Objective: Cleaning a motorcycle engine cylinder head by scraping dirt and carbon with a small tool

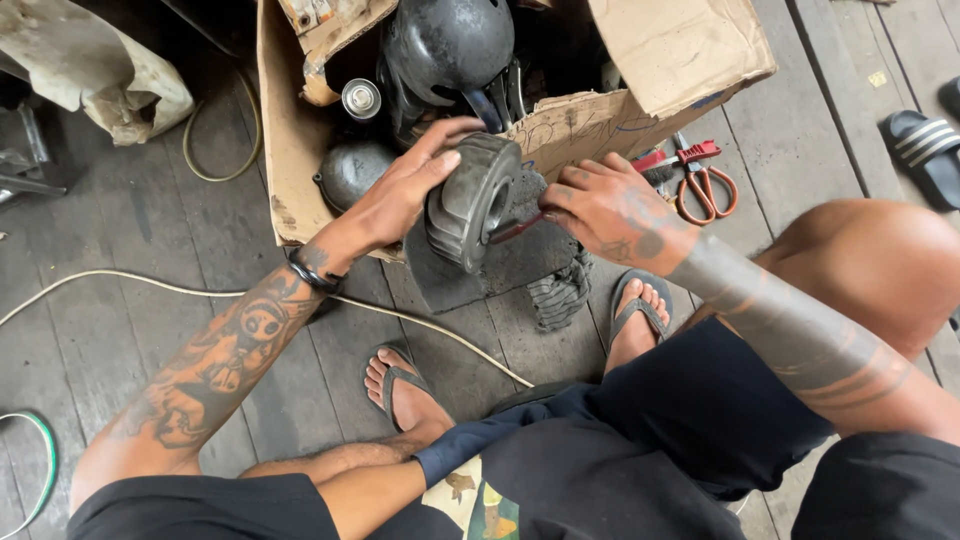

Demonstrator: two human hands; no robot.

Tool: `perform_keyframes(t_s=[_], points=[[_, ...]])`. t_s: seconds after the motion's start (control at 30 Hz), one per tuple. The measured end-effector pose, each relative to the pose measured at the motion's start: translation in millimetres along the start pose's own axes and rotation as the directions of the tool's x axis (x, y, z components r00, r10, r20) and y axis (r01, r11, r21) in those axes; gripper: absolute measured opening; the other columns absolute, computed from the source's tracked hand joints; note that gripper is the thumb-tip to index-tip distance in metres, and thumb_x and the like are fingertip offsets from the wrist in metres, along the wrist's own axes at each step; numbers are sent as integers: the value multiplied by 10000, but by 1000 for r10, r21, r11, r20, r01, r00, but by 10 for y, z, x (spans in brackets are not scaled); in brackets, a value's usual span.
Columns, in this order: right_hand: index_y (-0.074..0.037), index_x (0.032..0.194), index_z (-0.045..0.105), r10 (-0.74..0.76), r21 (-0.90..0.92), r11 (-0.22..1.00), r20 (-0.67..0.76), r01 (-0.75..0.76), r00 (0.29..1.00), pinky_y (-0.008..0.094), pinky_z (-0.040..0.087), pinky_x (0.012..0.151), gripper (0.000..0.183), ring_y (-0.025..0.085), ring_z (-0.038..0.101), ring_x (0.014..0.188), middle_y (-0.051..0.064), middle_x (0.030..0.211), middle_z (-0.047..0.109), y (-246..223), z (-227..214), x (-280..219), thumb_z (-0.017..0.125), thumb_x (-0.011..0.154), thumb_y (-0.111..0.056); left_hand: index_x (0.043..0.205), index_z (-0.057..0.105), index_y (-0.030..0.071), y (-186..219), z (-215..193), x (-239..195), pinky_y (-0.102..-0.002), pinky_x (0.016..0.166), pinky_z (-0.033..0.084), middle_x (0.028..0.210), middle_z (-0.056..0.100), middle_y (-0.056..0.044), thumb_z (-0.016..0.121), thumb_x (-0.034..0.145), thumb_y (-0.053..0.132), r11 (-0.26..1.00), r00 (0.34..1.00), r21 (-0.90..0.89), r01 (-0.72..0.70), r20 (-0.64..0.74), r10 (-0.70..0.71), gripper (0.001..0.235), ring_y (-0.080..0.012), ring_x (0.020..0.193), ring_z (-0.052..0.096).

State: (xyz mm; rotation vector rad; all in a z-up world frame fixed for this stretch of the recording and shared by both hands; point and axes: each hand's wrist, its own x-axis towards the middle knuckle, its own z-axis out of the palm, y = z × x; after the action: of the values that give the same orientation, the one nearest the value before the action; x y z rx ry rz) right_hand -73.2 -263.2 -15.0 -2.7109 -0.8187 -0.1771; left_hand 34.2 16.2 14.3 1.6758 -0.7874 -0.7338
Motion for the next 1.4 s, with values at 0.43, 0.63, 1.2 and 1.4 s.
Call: perform_keyframes(t_s=[0.43, 0.63, 1.2, 1.4], points=[[-145, 1010, 635, 120, 35, 992, -76, -117, 990, 423, 367, 887, 226, 280, 650, 937, 73, 902, 639, 182, 163, 97, 635, 1047, -368, 1463, 457, 242, 53, 125, -13, -630, 1095, 390, 1334, 617, -264, 664, 925, 540, 990, 989, 108, 92, -127, -78, 648, -493, 1297, 548], [-98, 998, 674, 153, 132, 981, -63, -144, 986, 473, 407, 856, 152, 340, 684, 1036, 132, 957, 705, 82, 232, 84, 709, 954, -239, 1439, 482, 227, 121, 133, 9, -616, 1075, 421, 1311, 635, -249, 686, 907, 494, 988, 984, 111, 105, -153, -88, 630, -479, 1275, 573], [-210, 1097, 660, 212, 146, 970, -135, -192, 968, 418, 370, 933, 158, 238, 640, 1022, 14, 965, 620, 285, -109, -57, 694, 1006, -336, 1414, 559, 168, -146, 296, -144, -477, 1125, 401, 1317, 594, -176, 562, 858, 358, 971, 947, -209, 114, -273, -170, 588, -327, 1261, 522], [-211, 1028, 720, 99, 289, 953, -5, -93, 995, 453, 364, 936, 142, 235, 643, 969, 21, 934, 675, -99, 97, -183, 676, 969, -332, 1448, 541, 157, -185, 362, -347, -481, 1176, 337, 1360, 562, -197, 528, 839, 313, 987, 960, -143, 68, -258, -104, 629, -333, 1321, 483]])
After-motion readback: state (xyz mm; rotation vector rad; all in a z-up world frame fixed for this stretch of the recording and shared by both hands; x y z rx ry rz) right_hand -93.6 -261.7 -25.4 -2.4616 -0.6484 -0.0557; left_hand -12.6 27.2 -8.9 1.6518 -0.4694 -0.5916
